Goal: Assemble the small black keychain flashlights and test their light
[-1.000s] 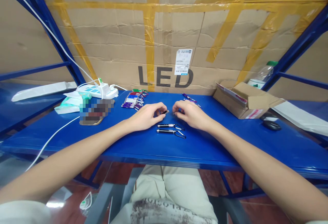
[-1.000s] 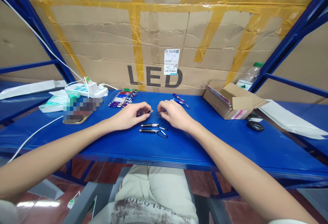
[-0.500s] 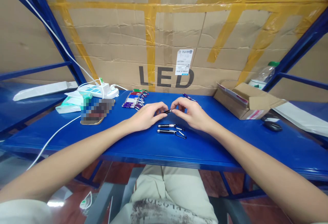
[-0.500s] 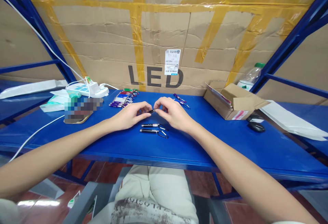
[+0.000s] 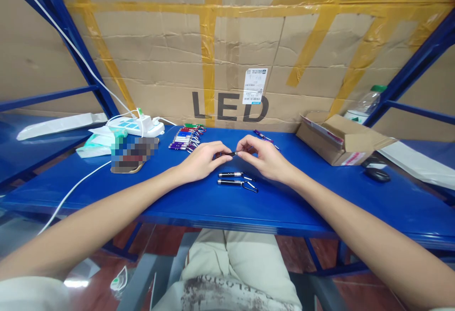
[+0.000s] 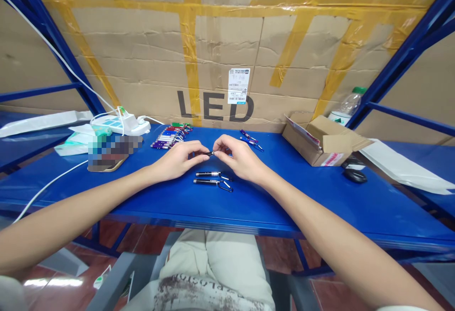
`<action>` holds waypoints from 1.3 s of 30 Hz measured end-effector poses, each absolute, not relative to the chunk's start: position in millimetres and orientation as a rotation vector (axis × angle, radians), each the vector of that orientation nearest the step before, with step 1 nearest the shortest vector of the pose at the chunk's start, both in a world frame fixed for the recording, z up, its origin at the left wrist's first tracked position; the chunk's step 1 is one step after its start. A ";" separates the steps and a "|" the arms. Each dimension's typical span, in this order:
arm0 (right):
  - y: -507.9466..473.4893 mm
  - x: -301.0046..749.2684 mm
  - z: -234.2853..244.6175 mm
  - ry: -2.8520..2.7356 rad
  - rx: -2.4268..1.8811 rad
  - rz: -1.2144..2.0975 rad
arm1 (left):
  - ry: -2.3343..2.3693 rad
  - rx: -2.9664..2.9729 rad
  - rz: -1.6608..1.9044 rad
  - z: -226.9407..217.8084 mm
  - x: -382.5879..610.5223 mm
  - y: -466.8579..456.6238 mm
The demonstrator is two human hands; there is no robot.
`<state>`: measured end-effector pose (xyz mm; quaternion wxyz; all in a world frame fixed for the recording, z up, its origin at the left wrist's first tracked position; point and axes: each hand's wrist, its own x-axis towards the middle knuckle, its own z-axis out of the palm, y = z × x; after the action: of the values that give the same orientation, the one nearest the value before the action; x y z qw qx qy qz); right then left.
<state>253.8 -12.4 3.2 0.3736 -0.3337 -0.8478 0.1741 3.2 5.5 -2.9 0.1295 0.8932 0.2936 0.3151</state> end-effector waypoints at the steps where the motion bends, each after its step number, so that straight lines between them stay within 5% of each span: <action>1: -12.6 254.1 3.0 -2.170 -0.858 0.451 | 0.851 2.604 0.914 -2.9 3.2 5.3; 29: -7.8 248.3 -2.3 -1.723 -0.915 1.209 | 0.800 2.915 0.903 -4.3 0.9 1.2; 39: -6.4 247.2 -4.0 -1.389 -0.928 1.614 | 0.885 3.441 0.836 0.6 2.8 -1.2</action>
<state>247.2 -6.4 -4.0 0.3981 -0.3666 -0.5486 0.6373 2.8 -1.2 0.6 -0.2514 0.9125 0.2346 0.2217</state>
